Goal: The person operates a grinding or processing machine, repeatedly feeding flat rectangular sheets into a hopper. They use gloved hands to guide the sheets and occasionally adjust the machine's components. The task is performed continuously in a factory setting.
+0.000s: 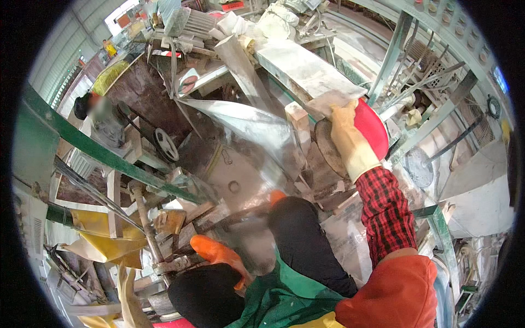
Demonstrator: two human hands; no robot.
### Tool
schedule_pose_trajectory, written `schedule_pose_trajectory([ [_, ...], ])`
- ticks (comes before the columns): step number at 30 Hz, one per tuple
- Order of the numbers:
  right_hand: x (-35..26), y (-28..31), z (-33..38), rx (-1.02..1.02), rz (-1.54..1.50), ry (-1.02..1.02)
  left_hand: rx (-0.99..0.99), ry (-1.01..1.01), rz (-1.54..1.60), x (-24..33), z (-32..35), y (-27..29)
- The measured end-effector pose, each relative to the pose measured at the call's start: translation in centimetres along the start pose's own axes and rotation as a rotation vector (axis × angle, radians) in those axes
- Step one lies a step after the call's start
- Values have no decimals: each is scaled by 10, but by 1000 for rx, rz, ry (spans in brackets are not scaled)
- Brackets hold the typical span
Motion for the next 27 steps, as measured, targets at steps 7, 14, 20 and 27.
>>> schedule_pose_trajectory([
  [7,69,28,-84,30,-234,-123,422,281,-854,-178,89,116],
  [14,60,7,-46,37,-308,-120,520,391,-1085,-246,152,154],
  [20,40,20,-60,-47,172,-139,570,318,-1088,-270,166,164],
  [27,10,-11,-116,-565,1424,206,673,189,-716,-239,156,131],
])
Point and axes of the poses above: each hand's wrist, its own z-axis away from the middle knuckle, its own y-axis out of the back of the hand, x = y × z, the point moved 10 cm from there along -z, towards the middle knuckle, and after that the axes turned 5 degrees about -x, right-handed, at the moved point
